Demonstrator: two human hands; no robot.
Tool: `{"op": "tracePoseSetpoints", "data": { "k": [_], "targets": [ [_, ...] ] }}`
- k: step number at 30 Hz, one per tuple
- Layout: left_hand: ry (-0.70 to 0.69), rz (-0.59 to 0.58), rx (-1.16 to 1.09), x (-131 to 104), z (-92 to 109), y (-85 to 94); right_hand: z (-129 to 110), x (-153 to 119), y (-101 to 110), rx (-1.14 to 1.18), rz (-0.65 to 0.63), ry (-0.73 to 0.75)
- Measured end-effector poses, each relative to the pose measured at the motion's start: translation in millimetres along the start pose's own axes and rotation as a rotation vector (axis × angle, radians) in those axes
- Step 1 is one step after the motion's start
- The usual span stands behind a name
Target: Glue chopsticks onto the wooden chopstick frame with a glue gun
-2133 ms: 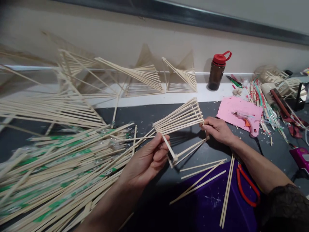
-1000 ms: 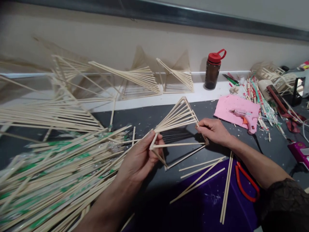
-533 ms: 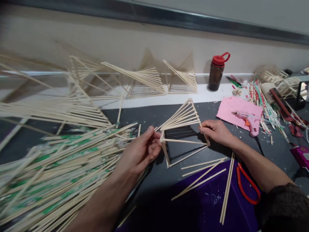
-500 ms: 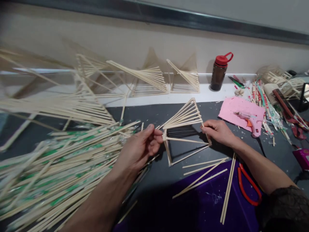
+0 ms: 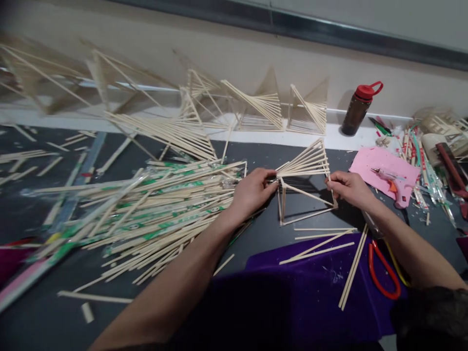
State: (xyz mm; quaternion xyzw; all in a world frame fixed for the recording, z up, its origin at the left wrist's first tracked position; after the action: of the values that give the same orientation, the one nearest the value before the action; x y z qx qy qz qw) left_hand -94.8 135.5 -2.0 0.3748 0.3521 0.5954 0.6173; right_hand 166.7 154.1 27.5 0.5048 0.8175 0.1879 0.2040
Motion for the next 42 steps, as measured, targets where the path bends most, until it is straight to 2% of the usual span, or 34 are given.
{"op": "tracePoseSetpoints", "data": {
  "k": [5, 10, 14, 20, 33, 37, 40, 42],
  "targets": [
    [-0.029, -0.002, 0.246, 3, -3, -0.9, 1, -10, 6, -0.016, 0.018, -0.014],
    [-0.007, 0.049, 0.366, 12, -11, 3.8, 10, -16, 4, 0.017, 0.041, -0.01],
    [-0.063, 0.105, 0.262, 12, -4, 5.6, 12, -16, 1, 0.083, 0.049, -0.03],
    [-0.075, 0.036, 0.051, 16, 10, -7.4, 10, -16, -5, 0.126, 0.046, -0.042],
    [-0.032, 0.088, 0.147, 26, 12, -21.3, 0, -21, -20, 0.081, 0.01, 0.014],
    [-0.024, 0.084, 0.168, 29, 9, -23.5, 4, -20, -10, 0.077, -0.005, 0.015],
    [-0.015, 0.088, 0.167, 29, 7, -23.1, 15, -11, 8, 0.102, 0.066, -0.035],
    [-0.012, 0.091, 0.163, 29, 6, -22.5, 19, 0, 17, -0.006, 0.117, -0.045]
  ]
}}
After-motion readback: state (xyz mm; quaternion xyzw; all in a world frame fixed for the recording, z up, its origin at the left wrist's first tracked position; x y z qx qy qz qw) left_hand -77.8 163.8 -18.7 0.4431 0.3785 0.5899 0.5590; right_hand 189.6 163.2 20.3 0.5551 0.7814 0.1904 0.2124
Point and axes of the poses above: each hand's wrist, its own x-axis towards the middle knuckle, its own y-axis out of the back of the hand, z = x × y, the point moved 5 cm from there along x, towards the middle knuckle, and after that the axes turned 4 degrees about -z, right-handed, at the moved point
